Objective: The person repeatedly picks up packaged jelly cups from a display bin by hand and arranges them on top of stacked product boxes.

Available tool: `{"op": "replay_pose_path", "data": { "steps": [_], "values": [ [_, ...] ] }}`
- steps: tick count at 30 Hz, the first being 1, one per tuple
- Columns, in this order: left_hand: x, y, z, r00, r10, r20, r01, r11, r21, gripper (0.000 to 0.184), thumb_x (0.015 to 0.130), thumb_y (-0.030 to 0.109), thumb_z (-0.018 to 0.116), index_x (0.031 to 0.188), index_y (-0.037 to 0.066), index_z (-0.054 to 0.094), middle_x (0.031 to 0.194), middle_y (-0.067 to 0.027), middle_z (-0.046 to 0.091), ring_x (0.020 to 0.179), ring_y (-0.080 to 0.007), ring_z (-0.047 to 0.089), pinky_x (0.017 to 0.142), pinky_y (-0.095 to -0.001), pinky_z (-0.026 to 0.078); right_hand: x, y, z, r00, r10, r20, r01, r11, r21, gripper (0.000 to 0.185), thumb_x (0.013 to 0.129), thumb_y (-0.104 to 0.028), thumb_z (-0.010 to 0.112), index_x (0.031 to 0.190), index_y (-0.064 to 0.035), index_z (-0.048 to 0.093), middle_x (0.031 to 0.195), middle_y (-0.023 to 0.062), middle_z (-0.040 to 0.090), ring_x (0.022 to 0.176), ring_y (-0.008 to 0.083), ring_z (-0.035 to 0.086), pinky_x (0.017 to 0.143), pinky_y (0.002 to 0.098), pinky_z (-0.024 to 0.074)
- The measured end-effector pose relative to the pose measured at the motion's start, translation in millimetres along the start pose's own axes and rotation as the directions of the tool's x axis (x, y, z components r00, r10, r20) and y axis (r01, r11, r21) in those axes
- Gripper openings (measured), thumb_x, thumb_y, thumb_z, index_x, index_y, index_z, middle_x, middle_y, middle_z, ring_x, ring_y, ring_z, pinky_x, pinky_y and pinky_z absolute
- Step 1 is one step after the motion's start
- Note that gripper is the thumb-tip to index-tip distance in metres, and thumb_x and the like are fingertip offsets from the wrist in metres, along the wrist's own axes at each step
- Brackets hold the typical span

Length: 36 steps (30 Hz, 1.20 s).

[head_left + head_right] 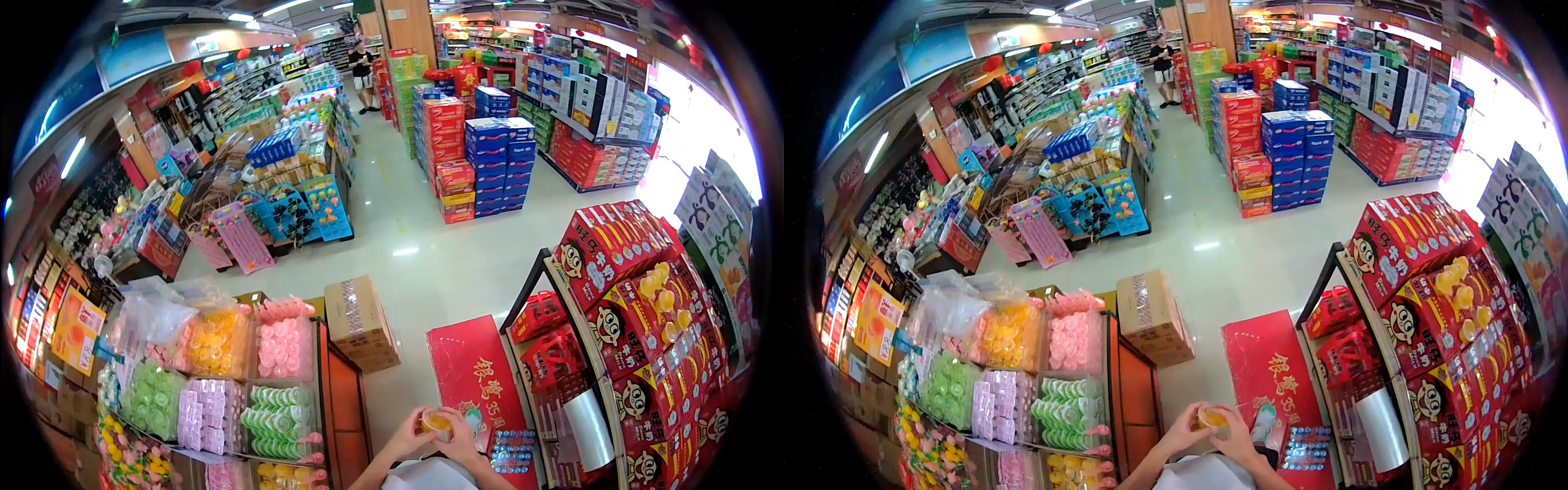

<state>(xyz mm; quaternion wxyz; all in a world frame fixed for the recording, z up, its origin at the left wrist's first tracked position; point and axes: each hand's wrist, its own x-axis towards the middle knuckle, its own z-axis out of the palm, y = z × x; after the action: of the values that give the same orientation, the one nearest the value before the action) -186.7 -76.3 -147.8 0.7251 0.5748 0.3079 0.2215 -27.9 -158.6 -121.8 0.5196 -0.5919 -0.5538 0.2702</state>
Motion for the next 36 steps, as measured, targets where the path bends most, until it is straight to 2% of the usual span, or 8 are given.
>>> {"op": "replay_pose_path", "data": {
  "steps": [9, 15, 21, 24, 27, 30, 34, 36],
  "values": [
    [21.3, -7.4, 27.2, 0.997, -0.028, -0.069, 0.024, 0.998, -0.063, 0.062, 0.087, 0.005, 0.073, 0.137, 0.005, 0.036, 0.125, -0.0099, 0.055, 0.114, -0.0163, 0.057, 0.097, -0.0312, 0.048, -1.1, 18.2, -30.8, 0.999, 0.012, -0.042, -0.017, 0.991, -0.134, 0.066, 0.07, -0.014, 0.082, 0.128, -0.0043, 0.052, 0.126, 0.0187, 0.054, 0.121, 0.037, 0.052, 0.101, 0.0427, 0.045],
    [55.2, 14.5, 53.5, 0.991, -0.082, 0.104, 0.091, 0.992, -0.083, 0.046, 0.092, 0.007, 0.068, 0.132, 0.006, 0.045, 0.122, -0.0063, 0.056, 0.111, -0.0148, 0.057, 0.098, -0.0305, 0.048, 1.6, 32.6, -59.9, 0.996, -0.041, -0.084, 0.024, 0.979, -0.203, 0.063, 0.074, -0.016, 0.082, 0.126, -0.0016, 0.051, 0.118, 0.0202, 0.058, 0.109, 0.0361, 0.058, 0.093, 0.0428, 0.0485],
    [85.0, 59.1, 69.8, 0.969, -0.053, 0.24, 0.06, 0.998, -0.022, 0.046, 0.093, 0.008, 0.066, 0.134, 0.004, 0.046, 0.121, -0.0046, 0.057, 0.113, -0.0162, 0.056, 0.1, -0.0315, 0.045, 14.9, 40.0, -88.4, 0.954, -0.009, -0.301, -0.014, 0.997, -0.075, 0.062, 0.071, -0.016, 0.085, 0.12, -0.0031, 0.05, 0.101, 0.0166, 0.067, 0.091, 0.0288, 0.068, 0.086, 0.0393, 0.0526],
    [106.8, 41.7, 72.1, 0.96, 0.168, 0.222, -0.192, 0.977, 0.092, 0.045, 0.093, 0.008, 0.066, 0.134, 0.004, 0.047, 0.122, -0.0048, 0.057, 0.115, -0.0168, 0.055, 0.104, -0.0333, 0.042, 25.5, 38.4, -106.1, 0.955, 0.061, -0.289, -0.069, 0.998, -0.015, 0.061, 0.073, -0.021, 0.086, 0.119, -0.0006, 0.052, 0.101, 0.0169, 0.066, 0.093, 0.0289, 0.066, 0.085, 0.0366, 0.0509],
    [128.3, 40.4, 77.0, 0.952, 0.08, 0.295, -0.084, 0.996, 0.003, 0.043, 0.094, 0.009, 0.065, 0.134, 0.003, 0.049, 0.125, -0.0063, 0.056, 0.117, -0.0168, 0.054, 0.106, -0.0338, 0.04, 38.5, 38.4, -127.7, 0.968, 0.086, -0.237, -0.087, 0.996, 0.01, 0.061, 0.075, -0.02, 0.085, 0.12, 0.0009, 0.051, 0.105, 0.0171, 0.065, 0.095, 0.0268, 0.066, 0.085, 0.0365, 0.0509],
    [150.8, 38.5, 92.6, 0.955, 0.093, 0.283, -0.085, 0.996, -0.039, 0.042, 0.095, 0.01, 0.063, 0.134, 0.002, 0.048, 0.127, -0.0074, 0.056, 0.118, -0.017, 0.054, 0.105, -0.0338, 0.041, 43.4, 74.9, -138.4, 0.964, 0.124, -0.234, -0.059, 0.962, 0.267, 0.063, 0.078, -0.019, 0.083, 0.126, 0.0029, 0.049, 0.108, 0.017, 0.064, 0.096, 0.0248, 0.065, 0.086, 0.0353, 0.0507],
    [173.8, 52.1, 126.9, 0.967, 0.183, 0.178, -0.201, 0.975, 0.09, 0.04, 0.096, 0.008, 0.061, 0.132, 0.0, 0.047, 0.121, -0.0097, 0.057, 0.111, -0.0163, 0.059, 0.098, -0.0322, 0.049, 65.4, 84.3, -177.7, 0.978, 0.032, -0.207, -0.011, 0.995, 0.102, 0.068, 0.082, -0.017, 0.076, 0.138, 0.0039, 0.044, 0.111, 0.0177, 0.063, 0.097, 0.0228, 0.064, 0.083, 0.0322, 0.0512],
    [190.2, 43.2, 138.3, 0.952, 0.267, 0.148, -0.286, 0.95, 0.125, 0.042, 0.096, 0.009, 0.062, 0.133, -0.002, 0.045, 0.121, -0.0119, 0.059, 0.109, -0.0166, 0.061, 0.097, -0.0322, 0.05, 66.5, 87.0, -195.2, 0.983, 0.078, -0.168, -0.066, 0.995, 0.075, 0.065, 0.082, -0.008, 0.073, 0.138, 0.0053, 0.042, 0.116, 0.0163, 0.062, 0.102, 0.02, 0.063, 0.086, 0.0305, 0.052]
  ]
}}
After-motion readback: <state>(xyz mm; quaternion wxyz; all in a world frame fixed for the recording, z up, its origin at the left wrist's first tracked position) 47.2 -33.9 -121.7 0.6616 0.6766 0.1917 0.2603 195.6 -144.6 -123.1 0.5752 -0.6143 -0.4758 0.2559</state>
